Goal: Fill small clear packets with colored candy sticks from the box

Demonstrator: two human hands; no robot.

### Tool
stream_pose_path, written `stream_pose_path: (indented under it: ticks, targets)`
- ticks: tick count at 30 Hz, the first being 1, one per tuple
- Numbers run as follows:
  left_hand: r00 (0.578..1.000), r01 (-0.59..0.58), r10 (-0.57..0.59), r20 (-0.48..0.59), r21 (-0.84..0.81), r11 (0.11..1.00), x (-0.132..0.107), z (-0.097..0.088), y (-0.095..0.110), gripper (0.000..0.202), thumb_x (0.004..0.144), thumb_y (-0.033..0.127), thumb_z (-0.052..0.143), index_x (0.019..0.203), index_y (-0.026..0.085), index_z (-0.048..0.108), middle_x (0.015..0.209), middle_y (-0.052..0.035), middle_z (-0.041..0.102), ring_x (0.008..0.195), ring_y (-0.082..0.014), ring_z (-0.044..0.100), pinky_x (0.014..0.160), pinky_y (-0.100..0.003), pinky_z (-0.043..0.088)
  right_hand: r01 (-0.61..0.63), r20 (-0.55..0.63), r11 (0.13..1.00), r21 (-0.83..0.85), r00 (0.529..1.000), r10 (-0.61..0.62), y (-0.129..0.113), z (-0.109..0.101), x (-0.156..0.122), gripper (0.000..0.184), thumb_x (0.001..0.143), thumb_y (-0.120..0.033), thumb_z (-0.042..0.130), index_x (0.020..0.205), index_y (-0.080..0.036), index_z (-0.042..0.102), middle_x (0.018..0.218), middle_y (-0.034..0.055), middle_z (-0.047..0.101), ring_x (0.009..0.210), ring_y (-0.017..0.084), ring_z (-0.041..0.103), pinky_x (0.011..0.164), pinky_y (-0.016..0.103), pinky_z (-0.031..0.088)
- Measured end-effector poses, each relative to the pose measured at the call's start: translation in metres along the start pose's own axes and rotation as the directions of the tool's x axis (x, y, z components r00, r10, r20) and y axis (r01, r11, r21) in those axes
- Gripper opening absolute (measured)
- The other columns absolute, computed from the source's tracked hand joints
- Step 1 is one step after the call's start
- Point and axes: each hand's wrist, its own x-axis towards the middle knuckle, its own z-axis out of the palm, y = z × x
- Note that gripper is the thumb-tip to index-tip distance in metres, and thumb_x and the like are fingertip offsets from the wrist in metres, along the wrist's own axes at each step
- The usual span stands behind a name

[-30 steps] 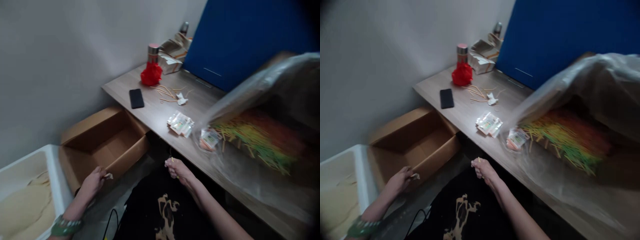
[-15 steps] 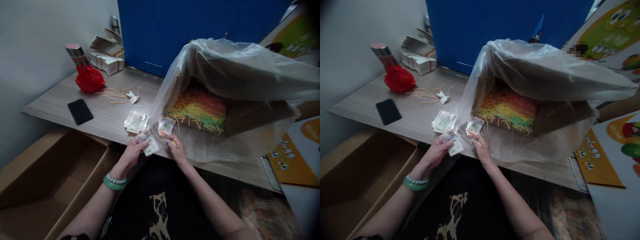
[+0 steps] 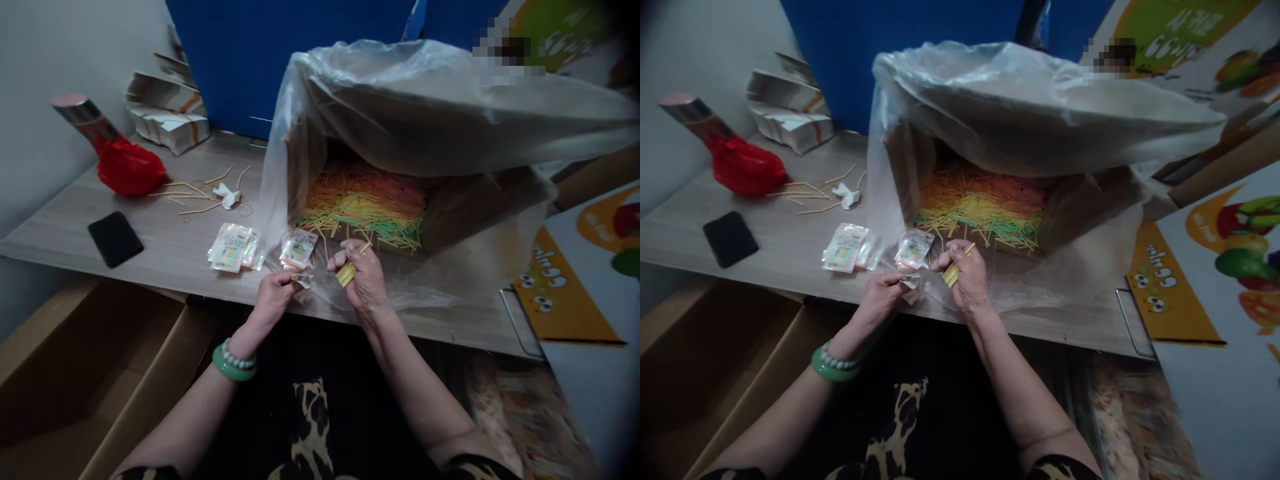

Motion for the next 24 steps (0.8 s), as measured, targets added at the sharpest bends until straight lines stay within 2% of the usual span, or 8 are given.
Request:
stream_pose_path:
  ticks: [5, 10, 17, 21, 24]
  targets:
    - [0.996, -0.021, 0.01, 0.091, 0.121, 0.992, 0.008, 0.025, 0.001, 0.021, 0.066, 0.031, 0.074, 0.056, 0.015, 0.064, 0.056, 0.002, 0.056, 0.056, -0.0104, 0.047, 0.056, -0.022, 0.036, 0.163, -0.038, 0.987, 0.001, 0.986, -0.163, -0.029, 0.005, -0.003, 0.031, 0.085, -0.046, 0.064, 0.093, -0.022, 0.046, 0.06, -0.0075, 0.059, 0.065, 0.015, 0.068, 0.075, 0.034, 0.055]
    - [0.979, -0.058, 0.025, 0.202, 0.157, 0.986, 0.01, 0.048, 0.008, 0.026, 0.069, 0.032, 0.069, 0.051, 0.015, 0.059, 0.051, 0.0026, 0.051, 0.052, -0.0098, 0.042, 0.051, -0.022, 0.032, 0.234, -0.035, 0.972, -0.011, 0.971, -0.235, -0.033, 0.016, -0.011, 0.023, 0.09, -0.042, 0.058, 0.091, -0.024, 0.043, 0.061, -0.008, 0.059, 0.066, 0.015, 0.07, 0.08, 0.037, 0.055]
    - [0.971, 0.117, -0.137, 0.198, 0.11, 0.987, 0.006, 0.061, 0.014, 0.023, 0.062, 0.031, 0.075, 0.054, 0.014, 0.062, 0.05, 0.0022, 0.055, 0.047, -0.0079, 0.043, 0.047, -0.021, 0.033, 0.253, -0.089, 0.964, -0.08, 0.962, -0.26, -0.019, 0.016, -0.015, 0.018, 0.092, -0.038, 0.056, 0.092, -0.024, 0.045, 0.065, -0.0057, 0.062, 0.073, 0.016, 0.071, 0.084, 0.037, 0.054]
    - [0.937, 0.209, -0.208, 0.281, 0.028, 0.977, 0.001, 0.063, 0.022, 0.023, 0.06, 0.032, 0.078, 0.059, 0.014, 0.064, 0.052, 0.0021, 0.056, 0.044, -0.0066, 0.043, 0.044, -0.021, 0.031, 0.229, -0.096, 0.966, -0.124, 0.966, -0.241, -0.007, 0.006, -0.016, 0.018, 0.09, -0.036, 0.059, 0.089, -0.022, 0.048, 0.063, -0.0049, 0.063, 0.073, 0.016, 0.07, 0.083, 0.035, 0.053]
    - [0.91, 0.264, -0.249, 0.331, -0.001, 0.964, 0.0, 0.062, 0.024, 0.027, 0.059, 0.034, 0.078, 0.058, 0.015, 0.06, 0.047, 0.0048, 0.049, 0.036, -0.004, 0.033, 0.038, -0.02, 0.023, 0.168, -0.084, 0.98, -0.105, 0.981, -0.177, 0.0, -0.003, -0.017, 0.019, 0.088, -0.036, 0.062, 0.087, -0.022, 0.05, 0.062, -0.0042, 0.064, 0.074, 0.017, 0.07, 0.081, 0.034, 0.054]
